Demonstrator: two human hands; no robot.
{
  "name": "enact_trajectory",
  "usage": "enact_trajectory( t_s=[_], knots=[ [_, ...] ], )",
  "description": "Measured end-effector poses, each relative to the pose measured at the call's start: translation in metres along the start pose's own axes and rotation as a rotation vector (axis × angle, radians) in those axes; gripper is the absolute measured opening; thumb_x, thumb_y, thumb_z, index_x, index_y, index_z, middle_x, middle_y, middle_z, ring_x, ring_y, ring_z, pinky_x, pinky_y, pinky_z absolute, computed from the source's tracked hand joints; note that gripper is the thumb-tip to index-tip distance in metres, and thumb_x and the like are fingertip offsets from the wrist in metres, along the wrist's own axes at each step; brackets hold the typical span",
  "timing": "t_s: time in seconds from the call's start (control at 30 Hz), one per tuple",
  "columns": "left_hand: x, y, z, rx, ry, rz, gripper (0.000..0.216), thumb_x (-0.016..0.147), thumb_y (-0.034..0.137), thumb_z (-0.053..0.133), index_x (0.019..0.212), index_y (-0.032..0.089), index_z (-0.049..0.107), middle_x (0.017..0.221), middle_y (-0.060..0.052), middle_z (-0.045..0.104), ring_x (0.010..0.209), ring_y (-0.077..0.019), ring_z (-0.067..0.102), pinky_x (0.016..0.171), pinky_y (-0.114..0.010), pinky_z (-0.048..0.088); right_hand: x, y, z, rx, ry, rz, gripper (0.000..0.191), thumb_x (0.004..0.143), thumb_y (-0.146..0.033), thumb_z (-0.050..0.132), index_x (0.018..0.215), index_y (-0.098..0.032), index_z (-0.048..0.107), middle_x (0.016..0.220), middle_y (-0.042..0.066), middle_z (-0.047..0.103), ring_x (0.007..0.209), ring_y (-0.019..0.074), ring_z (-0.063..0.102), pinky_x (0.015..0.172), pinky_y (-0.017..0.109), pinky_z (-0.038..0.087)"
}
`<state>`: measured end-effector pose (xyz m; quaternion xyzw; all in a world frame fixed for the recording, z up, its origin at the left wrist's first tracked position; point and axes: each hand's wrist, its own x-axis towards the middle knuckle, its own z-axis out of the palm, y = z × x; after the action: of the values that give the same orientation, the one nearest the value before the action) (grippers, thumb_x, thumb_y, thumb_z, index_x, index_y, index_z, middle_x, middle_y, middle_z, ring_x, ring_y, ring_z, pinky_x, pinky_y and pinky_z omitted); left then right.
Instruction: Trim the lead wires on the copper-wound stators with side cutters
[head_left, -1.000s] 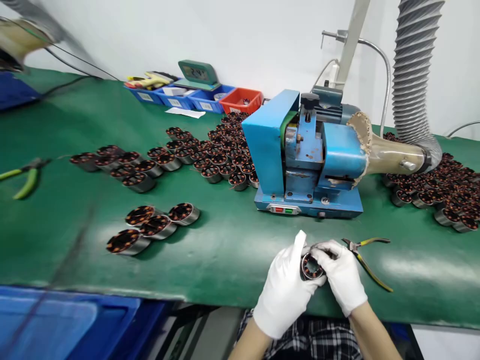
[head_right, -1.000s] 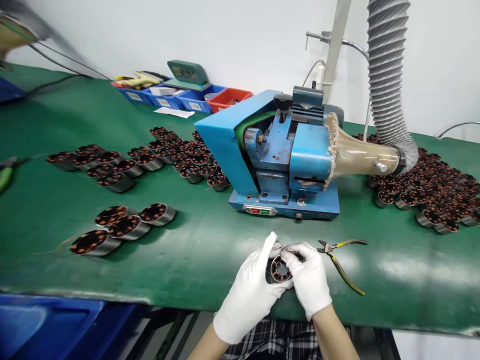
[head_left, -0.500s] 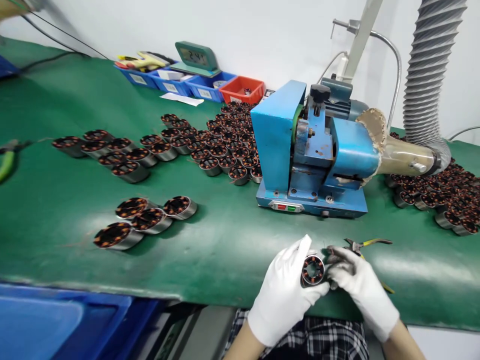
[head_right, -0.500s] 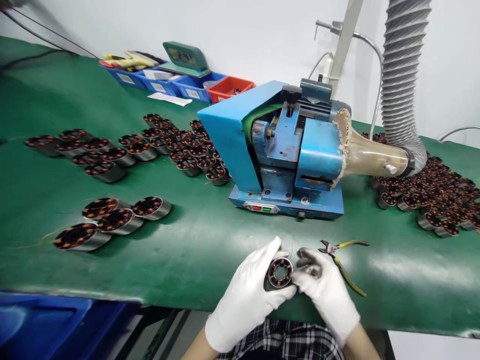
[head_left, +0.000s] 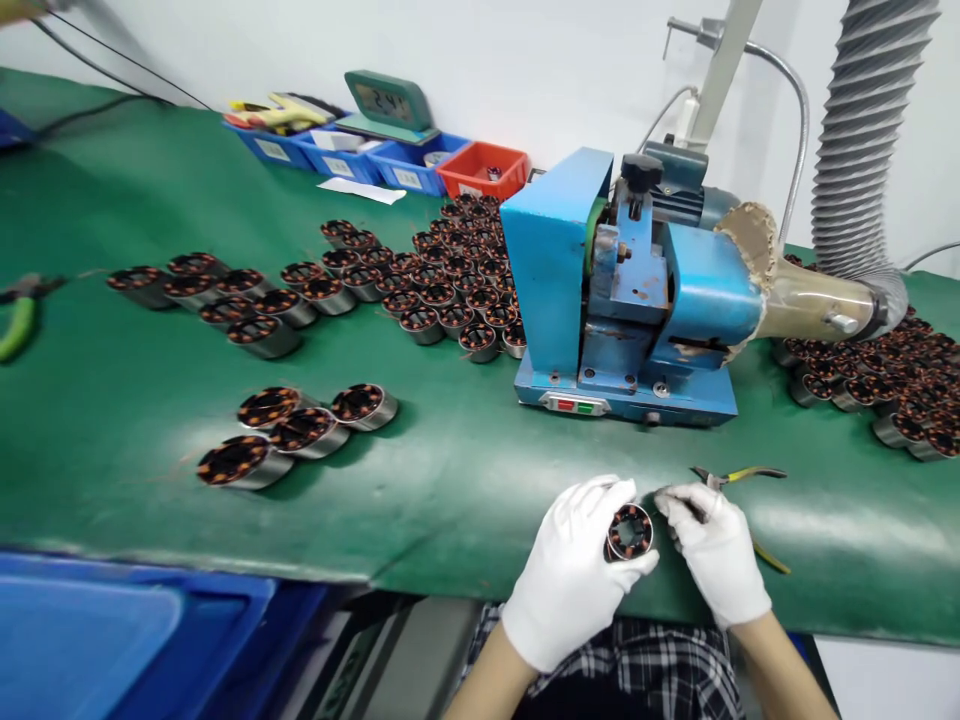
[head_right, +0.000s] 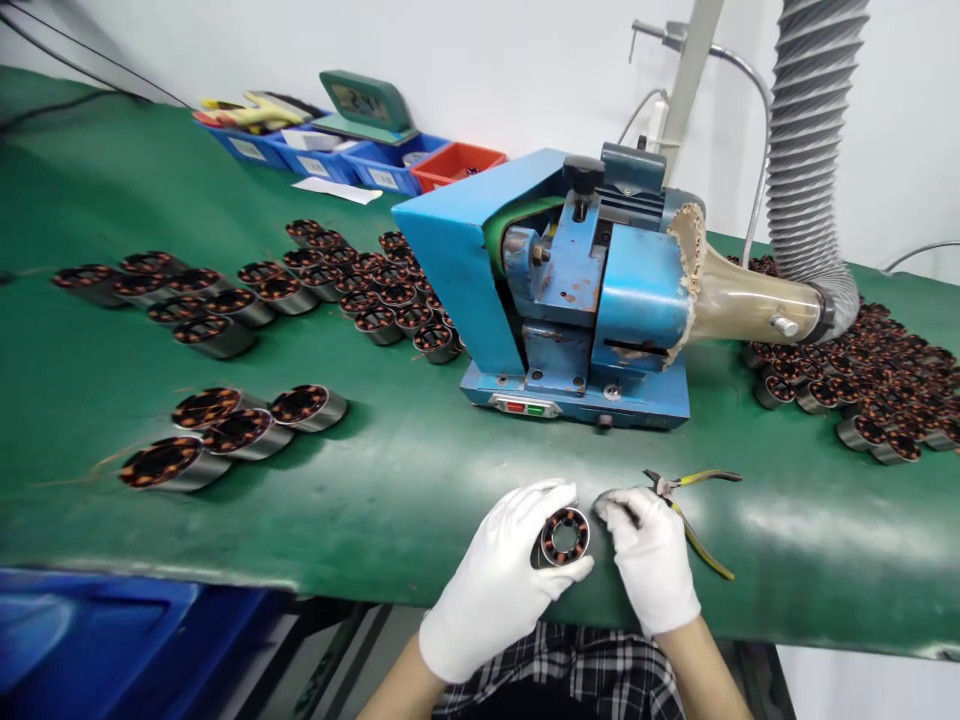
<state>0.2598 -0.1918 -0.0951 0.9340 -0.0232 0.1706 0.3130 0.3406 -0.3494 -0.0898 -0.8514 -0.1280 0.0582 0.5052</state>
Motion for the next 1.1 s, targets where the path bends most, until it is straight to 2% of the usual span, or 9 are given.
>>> enact_trajectory(
  t_s=[0.1, 0.23, 0.33, 0.4, 0.53, 0.63, 0.77, 0.87, 1.1],
  knots=[
    [-0.001, -0.002, -0.005, -0.003, -0.037, -0.005, 0.054, 0.071, 0.032, 0.071, 0.116, 0.017, 0.047, 0.112, -0.012, 0.062, 0.109, -0.0278, 0.057, 0.092, -0.046, 0.049, 0.007, -0.001, -0.024, -0.086, 0.126, -0.009, 0.018, 0.08, -0.032, 0.059, 0.075, -0.018, 0.069, 0.062, 0.004, 0.068, 0.051, 0.0194, 0.06, 0.054, 0.032, 0.05],
    [-0.002, 0.005, -0.018, 0.035, -0.061, -0.022, 0.066, 0.072, 0.035, 0.069, 0.127, 0.015, 0.039, 0.125, -0.018, 0.055, 0.119, -0.0328, 0.05, 0.095, -0.051, 0.046, -0.008, -0.014, -0.053, -0.175, 0.244, -0.201, 0.01, 0.081, -0.026, 0.06, 0.086, -0.02, 0.066, 0.084, 0.007, 0.071, 0.074, 0.0212, 0.066, 0.07, 0.032, 0.052],
    [0.002, 0.021, -0.029, 0.0, -0.087, -0.004, 0.098, 0.065, 0.055, 0.069, 0.139, 0.011, 0.021, 0.141, -0.025, 0.036, 0.13, -0.0378, 0.035, 0.1, -0.055, 0.04, -0.028, -0.021, -0.045, -0.321, -0.068, -0.592, 0.029, 0.084, -0.011, 0.051, 0.109, -0.022, 0.06, 0.098, 0.008, 0.07, 0.084, 0.0204, 0.067, 0.074, 0.03, 0.053],
    [0.008, 0.031, -0.034, -0.067, -0.157, -0.027, 0.115, 0.056, 0.063, 0.07, 0.142, 0.011, 0.013, 0.145, -0.025, 0.028, 0.132, -0.038, 0.031, 0.101, -0.054, 0.039, -0.036, -0.019, -0.029, -0.458, -0.267, -0.673, 0.04, 0.085, -0.009, 0.042, 0.123, -0.018, 0.052, 0.104, 0.013, 0.069, 0.082, 0.0227, 0.068, 0.068, 0.032, 0.055],
    [0.021, 0.037, -0.031, -0.129, -0.333, -0.174, 0.115, 0.053, 0.052, 0.077, 0.142, 0.01, 0.018, 0.141, -0.024, 0.038, 0.126, -0.0391, 0.041, 0.097, -0.053, 0.043, -0.035, -0.009, -0.005, -0.557, -0.428, -0.458, 0.053, 0.083, -0.017, 0.043, 0.136, -0.013, 0.038, 0.083, 0.012, 0.072, 0.062, 0.024, 0.066, 0.053, 0.032, 0.053],
    [0.023, 0.031, -0.023, -0.121, -0.339, -0.133, 0.1, 0.06, 0.049, 0.074, 0.138, 0.008, 0.027, 0.132, -0.022, 0.047, 0.118, -0.0358, 0.049, 0.095, -0.049, 0.045, -0.026, -0.007, -0.005, -0.425, -0.486, -0.226, 0.051, 0.082, -0.019, 0.045, 0.133, -0.015, 0.043, 0.064, 0.005, 0.069, 0.055, 0.0228, 0.063, 0.053, 0.03, 0.049],
    [0.018, 0.025, -0.016, -0.034, -0.304, -0.076, 0.055, 0.083, 0.037, 0.057, 0.131, 0.017, 0.037, 0.122, -0.014, 0.053, 0.101, -0.0274, 0.058, 0.085, -0.044, 0.05, -0.017, -0.013, -0.011, -0.179, -0.511, -0.015, 0.027, 0.083, -0.023, 0.046, 0.101, -0.019, 0.065, 0.07, 0.007, 0.068, 0.065, 0.0226, 0.063, 0.062, 0.031, 0.047],
    [0.016, 0.024, -0.014, -0.013, -0.273, -0.035, 0.022, 0.089, 0.029, 0.046, 0.107, 0.018, 0.053, 0.116, -0.011, 0.056, 0.096, -0.0254, 0.057, 0.081, -0.042, 0.048, -0.011, -0.016, -0.01, -0.101, -0.52, 0.061, 0.022, 0.083, -0.026, 0.045, 0.078, -0.019, 0.065, 0.064, 0.004, 0.064, 0.059, 0.0179, 0.059, 0.058, 0.027, 0.045],
    [0.02, 0.024, -0.008, -0.04, -0.236, 0.055, 0.018, 0.087, 0.016, 0.037, 0.079, 0.018, 0.053, 0.083, -0.003, 0.062, 0.074, -0.0197, 0.052, 0.071, -0.038, 0.04, 0.006, -0.011, -0.039, -0.003, -0.481, 0.287, 0.027, 0.081, -0.035, 0.047, 0.061, -0.018, 0.053, 0.039, -0.009, 0.037, 0.031, 0.0075, 0.031, 0.032, 0.019, 0.028]
  ],
)
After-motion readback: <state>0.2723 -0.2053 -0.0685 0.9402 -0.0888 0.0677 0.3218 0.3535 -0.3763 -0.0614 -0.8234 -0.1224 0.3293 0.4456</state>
